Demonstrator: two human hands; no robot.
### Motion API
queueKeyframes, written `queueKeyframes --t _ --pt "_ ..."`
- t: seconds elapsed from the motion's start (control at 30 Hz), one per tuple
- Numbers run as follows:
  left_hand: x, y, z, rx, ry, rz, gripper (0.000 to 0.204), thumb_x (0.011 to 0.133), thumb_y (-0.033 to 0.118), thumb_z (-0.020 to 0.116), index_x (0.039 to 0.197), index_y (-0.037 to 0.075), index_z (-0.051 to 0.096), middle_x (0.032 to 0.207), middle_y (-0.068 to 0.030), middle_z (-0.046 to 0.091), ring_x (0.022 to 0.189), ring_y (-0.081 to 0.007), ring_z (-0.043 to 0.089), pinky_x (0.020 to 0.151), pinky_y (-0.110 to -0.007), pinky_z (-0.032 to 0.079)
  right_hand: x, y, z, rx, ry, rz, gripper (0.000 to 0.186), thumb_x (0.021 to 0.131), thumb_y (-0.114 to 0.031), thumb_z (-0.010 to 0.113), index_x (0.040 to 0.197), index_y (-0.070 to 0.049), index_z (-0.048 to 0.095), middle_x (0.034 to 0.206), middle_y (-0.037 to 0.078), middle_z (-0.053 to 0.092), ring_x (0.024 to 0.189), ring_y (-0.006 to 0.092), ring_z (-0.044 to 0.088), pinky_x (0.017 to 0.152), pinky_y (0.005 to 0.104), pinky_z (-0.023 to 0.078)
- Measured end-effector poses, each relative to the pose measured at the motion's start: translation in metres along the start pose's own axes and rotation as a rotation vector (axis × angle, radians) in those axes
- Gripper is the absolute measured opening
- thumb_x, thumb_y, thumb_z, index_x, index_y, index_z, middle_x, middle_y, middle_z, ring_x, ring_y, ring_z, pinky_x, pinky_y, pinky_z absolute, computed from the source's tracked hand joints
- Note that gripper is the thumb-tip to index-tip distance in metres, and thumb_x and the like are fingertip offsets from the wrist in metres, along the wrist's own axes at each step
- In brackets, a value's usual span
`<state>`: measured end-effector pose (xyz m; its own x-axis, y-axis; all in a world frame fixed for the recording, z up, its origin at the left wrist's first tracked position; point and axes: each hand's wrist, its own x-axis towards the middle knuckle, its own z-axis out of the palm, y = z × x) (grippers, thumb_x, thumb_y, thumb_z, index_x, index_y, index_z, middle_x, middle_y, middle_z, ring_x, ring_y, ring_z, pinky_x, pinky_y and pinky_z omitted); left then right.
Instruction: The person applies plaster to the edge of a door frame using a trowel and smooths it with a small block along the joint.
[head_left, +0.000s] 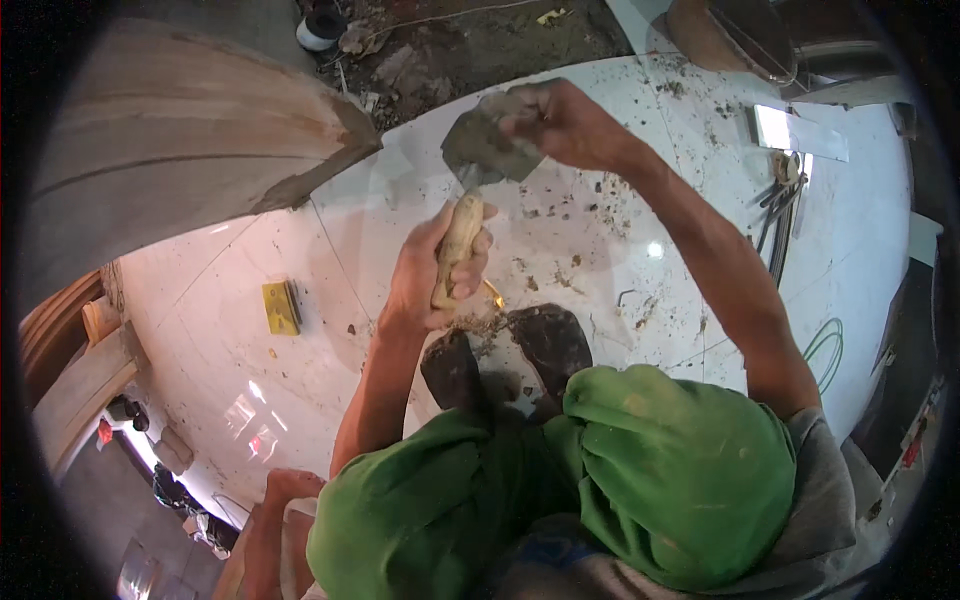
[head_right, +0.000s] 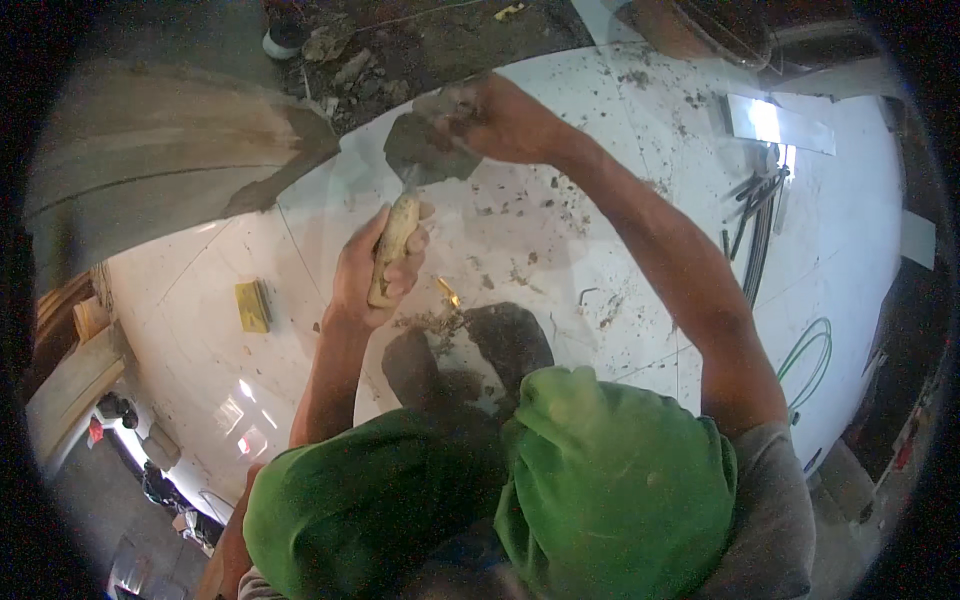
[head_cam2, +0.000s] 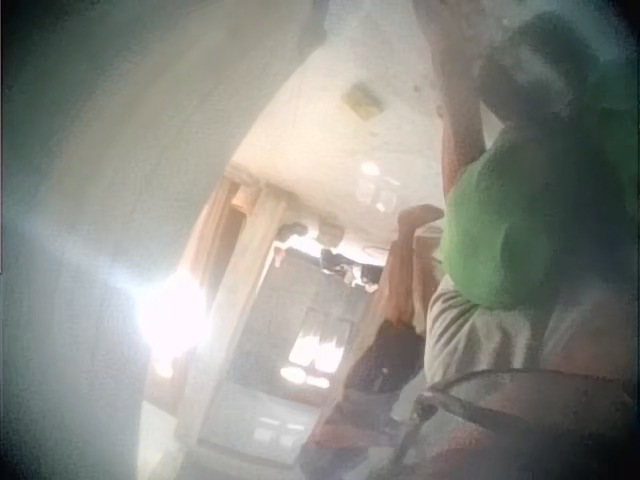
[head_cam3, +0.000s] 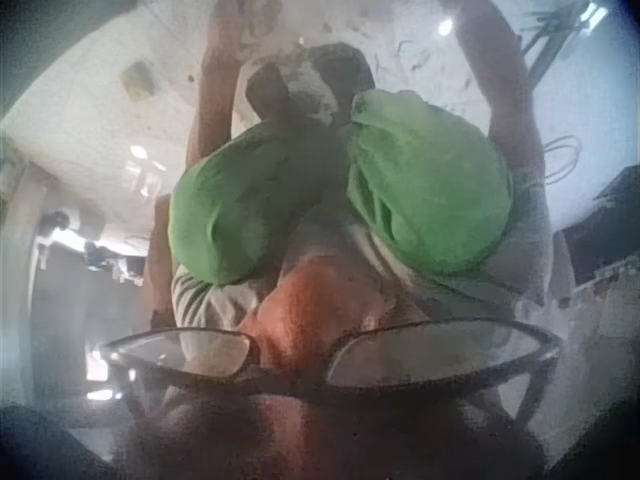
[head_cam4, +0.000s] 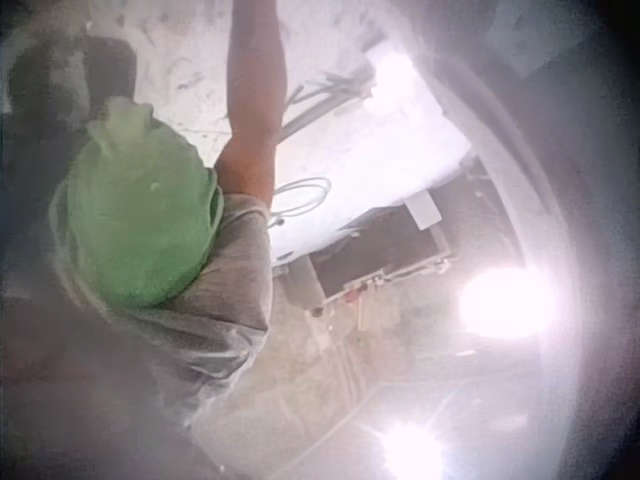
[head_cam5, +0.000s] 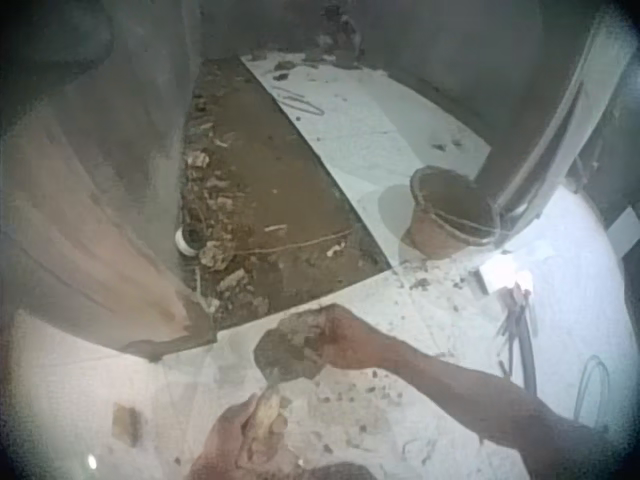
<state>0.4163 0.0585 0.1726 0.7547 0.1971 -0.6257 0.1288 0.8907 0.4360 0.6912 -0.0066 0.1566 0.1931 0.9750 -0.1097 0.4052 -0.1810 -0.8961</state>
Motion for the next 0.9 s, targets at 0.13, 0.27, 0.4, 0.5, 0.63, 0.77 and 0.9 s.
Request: queueKeyframes --t 0.13,0.27,0.4,0.5,0.63,0.77,0.9 --pt "0.005 -0.004 -0.01 -0.374 -0.051 -0.024 0.048 0.116 0.031 0.037 0.139 -0.009 0.05 0.094 -0.0084 0.056 0.056 -0.0051 0.047 0.04 -0.02 0.044 -0.006 0.001 0.007 -0.042 0.355 -0.181 0.027 0.098 -0.016 0.07 0.121 -0.003 0.077 0.101 0.013 0.079 0.08 0.0222 0.073 0.083 0.0379 0.06" --pt "0.009 -0.001 -0.015 -0.655 -0.239 0.011 0.045 0.116 0.022 0.034 0.141 -0.014 0.044 0.097 -0.0111 0.053 0.055 -0.0056 0.05 0.04 -0.019 0.049 -0.025 0.007 0.034 -0.528 0.511 -0.588 0.054 0.083 -0.003 0.078 0.135 -0.01 0.069 0.134 0.008 0.074 0.103 0.0297 0.075 0.086 0.039 0.064" --pt "0.005 0.006 -0.002 -0.721 -0.341 0.045 0.045 0.115 0.018 0.033 0.14 -0.018 0.042 0.096 -0.0126 0.052 0.054 -0.0074 0.052 0.04 -0.02 0.05 -0.048 0.031 0.051 -0.753 0.386 -0.644 0.075 0.073 -0.006 0.081 0.145 -0.015 0.062 0.158 0.006 0.055 0.121 0.0294 0.065 0.095 0.0428 0.062" --pt "-0.001 0.005 -0.003 -0.723 -0.334 0.048 0.044 0.115 0.017 0.032 0.139 -0.019 0.042 0.097 -0.0132 0.052 0.054 -0.0085 0.053 0.04 -0.022 0.051 -0.062 0.037 0.056 -0.782 0.314 -0.619 0.081 0.07 -0.007 0.081 0.148 -0.017 0.06 0.161 0.004 0.051 0.127 0.0291 0.059 0.1 0.0452 0.059" --pt "-0.003 -0.003 -0.008 -0.735 -0.292 0.043 0.044 0.114 0.017 0.032 0.14 -0.019 0.041 0.096 -0.0134 0.052 0.052 -0.0089 0.052 0.039 -0.022 0.051 -0.074 0.053 0.049 -0.802 0.301 -0.588 0.083 0.068 -0.007 0.082 0.148 -0.017 0.06 0.158 0.005 0.054 0.123 0.0283 0.059 0.097 0.0449 0.06" --pt "-0.01 0.008 -0.008 -0.736 -0.32 0.092 0.045 0.114 0.017 0.033 0.14 -0.019 0.041 0.095 -0.013 0.05 0.05 -0.0084 0.05 0.037 -0.023 0.052 -0.079 0.065 0.024 -0.861 0.412 -0.523 0.065 0.076 -0.003 0.079 0.139 -0.014 0.067 0.139 0.007 0.069 0.106 0.0273 0.065 0.082 0.0413 0.061" --pt "-0.013 0.011 -0.009 -0.654 -0.346 0.142 0.044 0.114 0.017 0.034 0.14 -0.019 0.041 0.095 -0.0132 0.05 0.05 -0.0084 0.05 0.037 -0.023 0.052 -0.066 0.022 0.01 -0.292 0.7 -0.132 0.016 0.101 -0.015 0.071 0.11 -0.005 0.079 0.081 0.006 0.074 0.075 0.0204 0.066 0.07 0.0329 0.053"
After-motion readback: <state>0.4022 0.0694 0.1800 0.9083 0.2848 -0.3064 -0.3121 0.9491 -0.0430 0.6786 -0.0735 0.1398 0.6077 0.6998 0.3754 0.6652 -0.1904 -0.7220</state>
